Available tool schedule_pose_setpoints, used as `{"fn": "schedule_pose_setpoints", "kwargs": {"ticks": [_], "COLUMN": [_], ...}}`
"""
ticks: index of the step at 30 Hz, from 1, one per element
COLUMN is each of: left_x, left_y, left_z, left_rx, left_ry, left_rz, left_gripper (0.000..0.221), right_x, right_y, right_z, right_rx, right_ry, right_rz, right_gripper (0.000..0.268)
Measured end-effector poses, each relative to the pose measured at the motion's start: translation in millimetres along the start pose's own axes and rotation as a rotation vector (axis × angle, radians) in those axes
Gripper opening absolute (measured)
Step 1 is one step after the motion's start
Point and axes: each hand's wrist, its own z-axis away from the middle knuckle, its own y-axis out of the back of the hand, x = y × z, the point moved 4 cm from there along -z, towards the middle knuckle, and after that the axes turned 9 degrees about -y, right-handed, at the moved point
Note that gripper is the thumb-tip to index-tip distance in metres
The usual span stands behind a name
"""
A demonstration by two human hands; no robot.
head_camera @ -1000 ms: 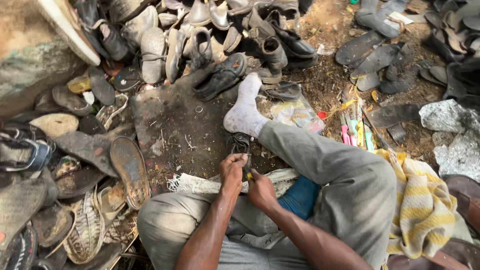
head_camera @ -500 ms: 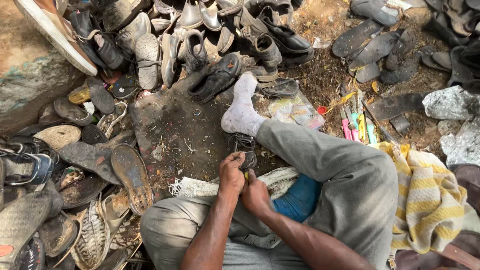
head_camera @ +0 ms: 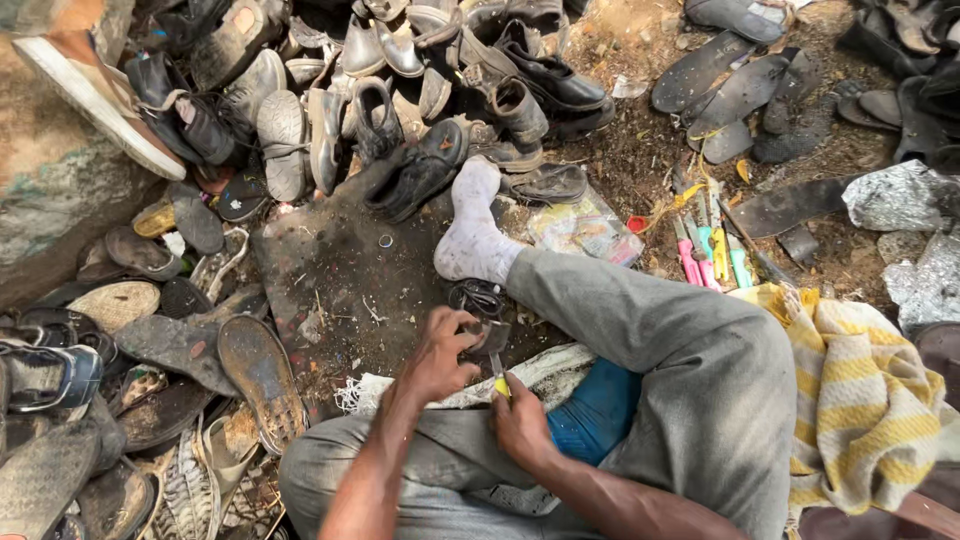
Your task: The person uses a small knife to trim and prepare the components of a black leather shoe while sitting on the ground.
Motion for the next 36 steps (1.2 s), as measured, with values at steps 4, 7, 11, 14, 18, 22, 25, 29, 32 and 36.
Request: {"fn": "schedule_pose_setpoints", "kwargs": {"ticks": [4,7,11,14,18,22,25,29,32,36], "left_x": [18.0,-6.9,7.4,1.2,16.7,29.2,15.0,7.2,7.9,12.5], "left_y": [-3.6,-40.3,-74.4,-83.2,-71.8,-80.4,-87.3,-91.5,-89.6,-83.6], "left_z": [-10.7,-16.5,-28.2,-29.6,-9.8,20.0,35.8,40.7,40.1,44.2], "left_rx": [-0.187,-0.476,-0.227,-0.096,0.094,0.030,-0.033,0.056,0.106,0.079], "left_ry": [-0.555,-0.405,-0.429,-0.056,-0.187,-0.320,-0.178,-0.236,-0.232,-0.177], "left_rz": [-0.376,-0.416,-0.229,-0.198,-0.336,-0.555,-0.613,-0.610,-0.555,-0.548], "left_gripper": [0.009,0.013,0.018,0.022,0.005,0.009,0.008,0.009,0.007,0.006], "right_x": [2.3,21.4,34.5,23.3,-15.0,-51.3,-66.5,-103.3,-127.5,-96.9], "right_y": [6.1,-1.6,30.5,64.5,110.7,123.7,100.8,58.0,45.0,18.9], "right_z": [2.1,-16.5,-54.1,-68.0,-45.8,-38.6,-51.3,-79.0,-99.1,-130.8], "right_rx": [-0.188,-0.118,0.197,0.001,0.025,0.156,0.080,-0.007,0.009,-0.117], "right_ry": [-0.372,-0.277,0.122,0.052,-0.048,0.077,0.151,0.159,0.127,0.061], "right_rz": [-0.148,-0.169,0.148,0.328,0.649,0.642,0.515,0.480,0.571,0.829], "right_gripper": [0.048,0.048,0.044,0.039,0.036,0.031,0.035,0.039,0.045,0.050]}}
